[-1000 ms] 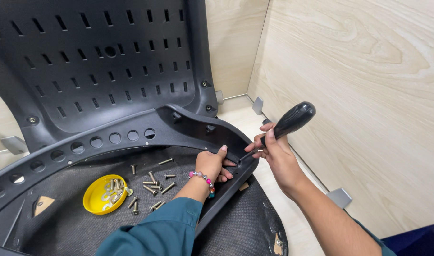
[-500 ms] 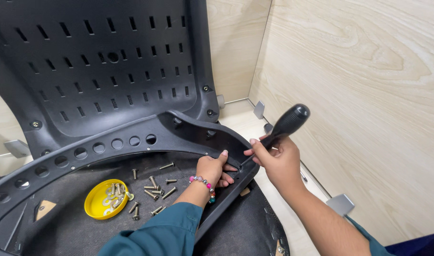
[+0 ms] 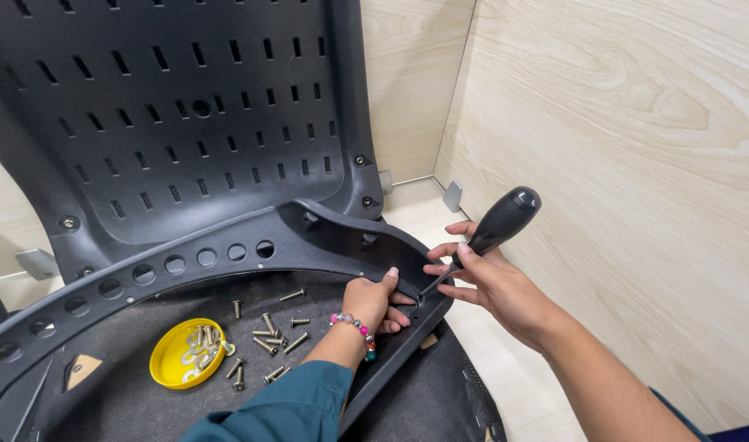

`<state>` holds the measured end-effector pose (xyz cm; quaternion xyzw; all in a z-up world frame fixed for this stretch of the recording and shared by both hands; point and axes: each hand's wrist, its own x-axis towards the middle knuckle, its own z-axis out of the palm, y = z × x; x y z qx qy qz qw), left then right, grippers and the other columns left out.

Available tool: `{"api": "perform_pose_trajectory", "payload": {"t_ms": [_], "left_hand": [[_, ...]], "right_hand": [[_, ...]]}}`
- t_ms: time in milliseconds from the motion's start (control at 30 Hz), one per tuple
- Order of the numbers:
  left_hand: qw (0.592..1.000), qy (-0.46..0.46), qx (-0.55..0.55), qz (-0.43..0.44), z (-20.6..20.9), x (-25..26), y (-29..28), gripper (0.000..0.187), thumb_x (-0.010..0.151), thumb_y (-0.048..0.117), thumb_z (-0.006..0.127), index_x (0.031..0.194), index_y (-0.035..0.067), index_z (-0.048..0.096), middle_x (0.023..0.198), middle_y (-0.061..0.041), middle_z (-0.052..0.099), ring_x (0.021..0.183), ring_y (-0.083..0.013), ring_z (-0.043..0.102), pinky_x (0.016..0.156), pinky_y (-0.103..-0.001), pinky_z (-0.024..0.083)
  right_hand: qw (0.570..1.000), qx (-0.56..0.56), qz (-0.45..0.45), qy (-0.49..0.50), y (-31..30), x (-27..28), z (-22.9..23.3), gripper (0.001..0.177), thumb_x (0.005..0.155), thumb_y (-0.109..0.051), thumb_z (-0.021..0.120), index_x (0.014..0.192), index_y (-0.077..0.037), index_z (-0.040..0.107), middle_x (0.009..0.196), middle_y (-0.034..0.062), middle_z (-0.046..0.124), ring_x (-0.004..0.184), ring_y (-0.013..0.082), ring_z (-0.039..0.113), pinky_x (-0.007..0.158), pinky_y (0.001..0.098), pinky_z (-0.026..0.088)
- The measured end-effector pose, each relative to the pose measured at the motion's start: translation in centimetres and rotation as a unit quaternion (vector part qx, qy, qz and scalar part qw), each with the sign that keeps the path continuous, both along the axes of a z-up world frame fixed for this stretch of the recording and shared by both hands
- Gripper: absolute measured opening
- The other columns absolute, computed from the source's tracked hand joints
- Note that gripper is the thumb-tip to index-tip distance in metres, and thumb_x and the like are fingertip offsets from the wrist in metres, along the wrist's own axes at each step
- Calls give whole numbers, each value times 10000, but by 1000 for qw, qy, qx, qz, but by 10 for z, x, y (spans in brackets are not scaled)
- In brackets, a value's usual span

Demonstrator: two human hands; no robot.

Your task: The person uses a screwdriver to remove screws from a black plastic chair frame. They place the screws into a yellow container and then detach the frame from the chair seat.

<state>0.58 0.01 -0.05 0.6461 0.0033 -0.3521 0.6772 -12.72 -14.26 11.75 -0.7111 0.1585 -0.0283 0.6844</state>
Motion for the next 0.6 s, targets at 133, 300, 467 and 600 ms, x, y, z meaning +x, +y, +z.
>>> {"api": "perform_pose_trajectory", "payload": {"t_ms": [133,300,467,600], "left_hand": [[1000,-3,-3,1,-1,0,0,523,1009,363,599,844,-129,670,786,-200,770,415,-210,637,338,-289,500],[1000,-2,-5,4,-2,1,-1,526,1007,365,597,812,-118,677,745,-196,762,403,-205,629,335,-291,492],[1000,-7,9,-6,0,-1,0,572,1016,382,588,779,-122,714,631,-215,710,360,-197,588,328,-278,474],[999,-4,26,-21,3,0,1,584,1020,413,575,787,-96,742,565,-213,672,339,-185,555,327,-257,457]], "right_hand": [[997,-49,48,35,-14,1,6,371,974,-341,483,1286,-157,565,1250,55,707,1195,126,680,986,308,573],[993,-113,0,-36,-15,15,-19,232,976,-259,579,1086,-61,626,1003,91,771,992,158,745,844,298,632],[971,-78,-164,-158,13,15,-51,255,984,-261,592,1085,-27,584,898,106,733,899,175,756,747,304,660],[962,-97,-205,-151,21,13,-52,269,985,-262,615,1080,-11,597,877,115,740,875,189,781,737,321,662]]}}
